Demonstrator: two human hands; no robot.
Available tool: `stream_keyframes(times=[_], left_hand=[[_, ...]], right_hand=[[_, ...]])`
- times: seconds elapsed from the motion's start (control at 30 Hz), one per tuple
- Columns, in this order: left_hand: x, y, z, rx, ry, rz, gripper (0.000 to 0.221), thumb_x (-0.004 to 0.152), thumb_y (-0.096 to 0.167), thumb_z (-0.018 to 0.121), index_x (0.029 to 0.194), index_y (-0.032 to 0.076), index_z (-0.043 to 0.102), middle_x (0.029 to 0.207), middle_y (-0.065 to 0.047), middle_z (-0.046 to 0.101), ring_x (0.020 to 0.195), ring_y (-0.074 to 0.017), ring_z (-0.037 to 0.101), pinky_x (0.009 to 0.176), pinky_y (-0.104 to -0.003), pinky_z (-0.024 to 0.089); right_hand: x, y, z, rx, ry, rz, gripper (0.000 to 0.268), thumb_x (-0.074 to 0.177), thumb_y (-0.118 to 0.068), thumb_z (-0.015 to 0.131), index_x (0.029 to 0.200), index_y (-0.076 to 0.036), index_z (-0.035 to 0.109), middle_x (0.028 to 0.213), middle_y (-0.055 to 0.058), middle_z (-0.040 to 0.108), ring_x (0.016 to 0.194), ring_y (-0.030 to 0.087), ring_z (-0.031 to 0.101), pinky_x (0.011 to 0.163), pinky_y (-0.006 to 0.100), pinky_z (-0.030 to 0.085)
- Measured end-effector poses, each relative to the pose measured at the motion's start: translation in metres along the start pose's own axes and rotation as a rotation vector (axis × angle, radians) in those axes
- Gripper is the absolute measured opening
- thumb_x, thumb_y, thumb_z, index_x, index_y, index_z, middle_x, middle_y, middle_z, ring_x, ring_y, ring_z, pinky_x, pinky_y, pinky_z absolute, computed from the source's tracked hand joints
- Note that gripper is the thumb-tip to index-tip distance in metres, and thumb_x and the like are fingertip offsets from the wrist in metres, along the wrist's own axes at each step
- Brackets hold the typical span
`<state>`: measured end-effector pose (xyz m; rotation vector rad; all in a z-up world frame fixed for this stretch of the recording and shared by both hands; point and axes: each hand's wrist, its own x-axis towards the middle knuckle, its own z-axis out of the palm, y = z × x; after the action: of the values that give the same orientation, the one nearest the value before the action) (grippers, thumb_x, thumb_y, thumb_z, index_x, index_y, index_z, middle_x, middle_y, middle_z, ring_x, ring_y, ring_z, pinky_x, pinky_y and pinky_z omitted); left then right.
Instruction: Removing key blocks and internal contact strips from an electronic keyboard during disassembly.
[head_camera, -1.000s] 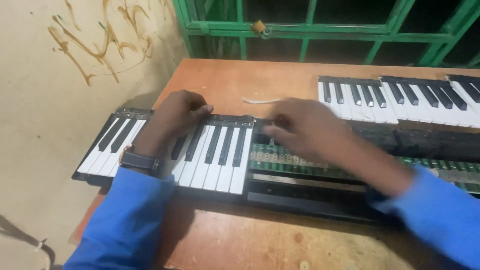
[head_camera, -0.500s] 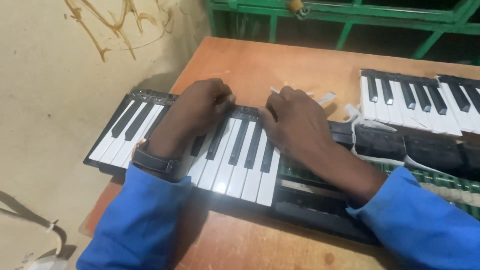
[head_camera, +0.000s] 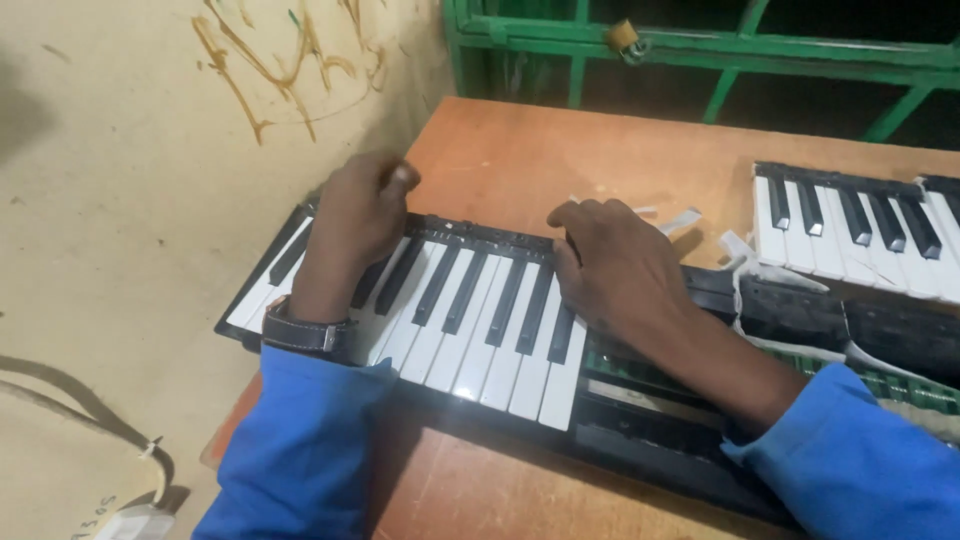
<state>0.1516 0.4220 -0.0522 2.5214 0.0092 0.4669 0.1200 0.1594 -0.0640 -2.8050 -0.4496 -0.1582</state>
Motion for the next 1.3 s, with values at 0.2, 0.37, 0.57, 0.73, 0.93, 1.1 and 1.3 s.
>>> stream_keyframes(times=[0.2, 0.37, 0.57, 0.73, 0.93, 1.1, 1.3], left_hand=[[-0.003, 0.000, 0.006, -0.004, -0.133, -0.078, 0.033, 0.099, 0.011, 0.051, 0.121, 0.010, 0.075, 0.113, -0.018, 0.073, 0.113, -0.0412, 0.068, 0.090, -0.052, 0.054], [-0.007, 0.010, 0.003, 0.061, -0.194, -0.103, 0.035, 0.094, 0.006, 0.051, 0.117, 0.011, 0.077, 0.110, -0.016, 0.075, 0.110, -0.0402, 0.070, 0.089, -0.051, 0.054], [-0.017, 0.028, -0.004, -0.006, -0.270, -0.083, 0.047, 0.089, -0.007, 0.044, 0.117, 0.011, 0.077, 0.109, -0.017, 0.075, 0.109, -0.0395, 0.070, 0.090, -0.050, 0.052], [-0.016, 0.031, -0.004, -0.081, -0.293, -0.055, 0.050, 0.088, -0.010, 0.040, 0.116, 0.008, 0.077, 0.108, -0.019, 0.075, 0.110, -0.0415, 0.069, 0.091, -0.051, 0.051], [-0.012, 0.030, 0.006, -0.186, -0.371, 0.086, 0.038, 0.096, -0.003, 0.045, 0.109, 0.009, 0.079, 0.106, -0.018, 0.076, 0.110, -0.0397, 0.070, 0.093, -0.052, 0.052], [-0.011, 0.029, 0.007, -0.105, -0.371, 0.112, 0.031, 0.097, 0.003, 0.052, 0.107, 0.014, 0.079, 0.105, -0.012, 0.077, 0.109, -0.0339, 0.071, 0.094, -0.049, 0.053], [-0.013, 0.034, 0.011, -0.017, -0.378, 0.077, 0.029, 0.099, 0.007, 0.051, 0.111, 0.014, 0.077, 0.110, -0.009, 0.075, 0.111, -0.0316, 0.070, 0.093, -0.046, 0.055]], right_hand=[[0.003, 0.002, 0.001, 0.025, -0.022, 0.045, 0.038, 0.103, -0.038, 0.048, 0.125, -0.012, 0.065, 0.091, 0.006, 0.058, 0.091, 0.022, 0.063, 0.079, 0.040, 0.052], [-0.005, -0.004, -0.004, -0.059, 0.004, 0.048, 0.038, 0.104, -0.039, 0.049, 0.121, -0.010, 0.067, 0.089, 0.007, 0.059, 0.086, 0.020, 0.064, 0.074, 0.037, 0.054], [-0.006, 0.002, -0.005, -0.125, 0.014, 0.076, 0.044, 0.105, -0.044, 0.047, 0.111, -0.008, 0.072, 0.088, 0.007, 0.058, 0.080, 0.017, 0.061, 0.068, 0.034, 0.053], [-0.008, -0.004, -0.012, -0.119, 0.030, 0.071, 0.041, 0.104, -0.042, 0.052, 0.104, -0.007, 0.073, 0.084, 0.007, 0.056, 0.076, 0.017, 0.059, 0.064, 0.033, 0.051], [-0.001, 0.001, -0.008, -0.088, 0.008, 0.062, 0.037, 0.102, -0.038, 0.052, 0.096, -0.007, 0.071, 0.079, 0.005, 0.052, 0.071, 0.015, 0.053, 0.060, 0.032, 0.047], [0.001, 0.002, -0.006, 0.000, -0.017, 0.095, 0.038, 0.102, -0.038, 0.049, 0.096, -0.006, 0.068, 0.082, 0.005, 0.049, 0.074, 0.017, 0.053, 0.061, 0.033, 0.046], [0.002, 0.003, -0.004, 0.025, -0.006, 0.092, 0.033, 0.104, -0.035, 0.051, 0.094, -0.007, 0.066, 0.083, 0.005, 0.049, 0.075, 0.018, 0.053, 0.061, 0.033, 0.045]])
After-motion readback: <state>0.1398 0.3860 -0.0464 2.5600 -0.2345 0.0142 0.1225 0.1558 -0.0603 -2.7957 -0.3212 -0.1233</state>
